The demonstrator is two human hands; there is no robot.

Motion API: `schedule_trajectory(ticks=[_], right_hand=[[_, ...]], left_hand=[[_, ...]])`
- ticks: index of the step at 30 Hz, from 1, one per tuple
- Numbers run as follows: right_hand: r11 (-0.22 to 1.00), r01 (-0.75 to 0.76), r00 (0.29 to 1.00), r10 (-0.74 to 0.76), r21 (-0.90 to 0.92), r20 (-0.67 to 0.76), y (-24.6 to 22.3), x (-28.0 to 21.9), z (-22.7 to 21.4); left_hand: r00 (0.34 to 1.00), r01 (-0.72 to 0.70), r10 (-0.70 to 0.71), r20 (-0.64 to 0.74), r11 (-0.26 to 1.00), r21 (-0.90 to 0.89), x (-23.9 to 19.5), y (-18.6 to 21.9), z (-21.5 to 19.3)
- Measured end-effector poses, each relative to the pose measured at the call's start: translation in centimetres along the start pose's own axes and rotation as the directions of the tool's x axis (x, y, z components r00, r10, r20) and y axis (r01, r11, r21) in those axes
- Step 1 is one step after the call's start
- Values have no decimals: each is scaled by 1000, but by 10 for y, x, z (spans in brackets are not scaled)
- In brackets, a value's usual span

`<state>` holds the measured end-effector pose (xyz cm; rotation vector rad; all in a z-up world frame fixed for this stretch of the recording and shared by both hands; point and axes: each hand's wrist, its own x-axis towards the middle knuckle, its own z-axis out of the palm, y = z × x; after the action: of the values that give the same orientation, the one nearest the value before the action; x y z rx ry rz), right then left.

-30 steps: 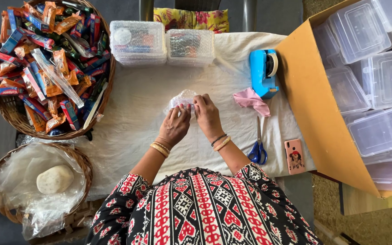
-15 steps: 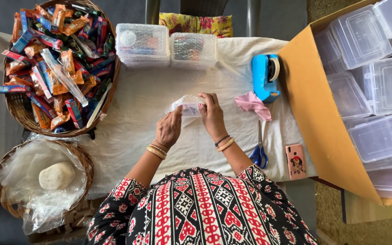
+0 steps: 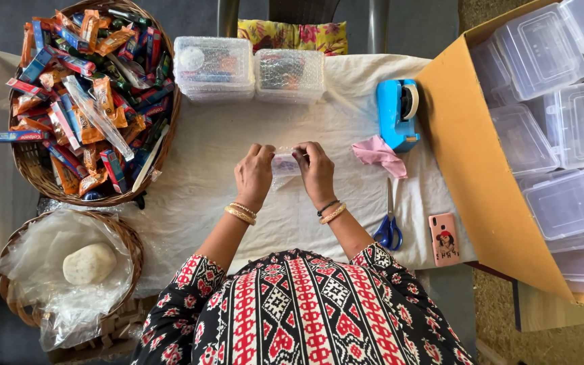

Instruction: Packing various small items into bubble wrap and plastic bags for shipping.

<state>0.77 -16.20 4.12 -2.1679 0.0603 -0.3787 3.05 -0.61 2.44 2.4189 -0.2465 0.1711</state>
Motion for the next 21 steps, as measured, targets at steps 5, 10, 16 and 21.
schedule_trajectory(ticks=[5, 10, 16, 21], right_hand=[[999, 9, 1000, -9, -35, 5, -2, 1, 0], [997, 27, 1000, -28, -71, -14, 3, -4, 4], [997, 17, 1000, -17, -71, -9, -6, -1, -2], [984, 133, 991, -130, -119, 33, -18, 1, -7]], left_hand=[[1000, -5, 5, -3, 1000, -8, 0, 4, 0], [997, -67, 67, -36, 998, -6, -4, 2, 4], [992, -105, 103, -69, 994, -17, -3, 13, -8], [989, -139, 137, -54, 990, -28, -4, 19, -16]])
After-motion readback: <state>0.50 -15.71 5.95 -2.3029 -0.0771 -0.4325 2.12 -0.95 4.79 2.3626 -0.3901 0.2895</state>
